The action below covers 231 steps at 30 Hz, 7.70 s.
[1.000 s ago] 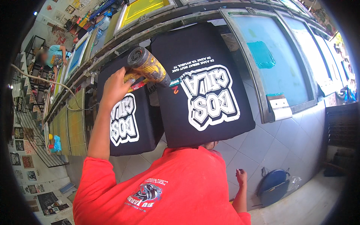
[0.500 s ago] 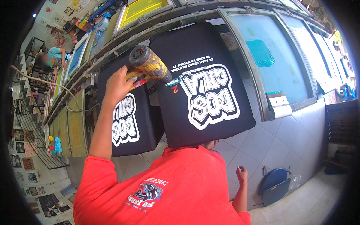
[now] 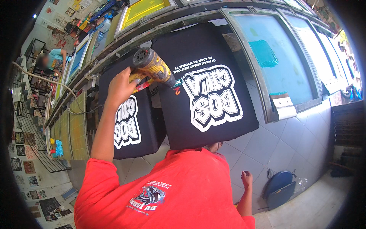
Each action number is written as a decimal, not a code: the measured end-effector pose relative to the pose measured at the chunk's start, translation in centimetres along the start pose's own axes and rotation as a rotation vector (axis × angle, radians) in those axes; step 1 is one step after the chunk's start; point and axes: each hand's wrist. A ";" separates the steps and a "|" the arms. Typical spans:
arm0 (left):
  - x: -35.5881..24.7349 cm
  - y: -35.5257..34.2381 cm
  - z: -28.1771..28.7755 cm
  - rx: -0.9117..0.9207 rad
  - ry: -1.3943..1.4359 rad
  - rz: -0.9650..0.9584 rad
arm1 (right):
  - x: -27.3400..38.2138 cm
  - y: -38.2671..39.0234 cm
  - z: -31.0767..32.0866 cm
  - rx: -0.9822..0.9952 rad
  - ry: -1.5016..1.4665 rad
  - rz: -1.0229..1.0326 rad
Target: The person uses a heat gun to dry ink on black t-shirts printed with a white logo. They then position a screen printing frame over a shirt and use a squeegee to apply teal ink through the stencil. The process is repeated for multiple shirts.
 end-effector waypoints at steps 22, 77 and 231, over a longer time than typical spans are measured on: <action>0.0 -0.2 0.7 0.011 -0.084 0.008 | 0.1 -0.4 -0.1 0.013 0.017 -0.015; -3.0 -1.9 -0.6 0.034 -0.036 -0.021 | -0.5 -0.5 0.5 0.008 -0.064 -0.012; 59.4 69.4 33.3 -1.631 2.148 0.171 | 49.1 55.1 -76.8 0.663 0.602 2.172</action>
Point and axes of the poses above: each hand's wrist, its own y-axis away from the middle knuckle, its own z-axis out of the back of the hand, x = y × z, and after that the axes turned 10 degrees about y, right-handed
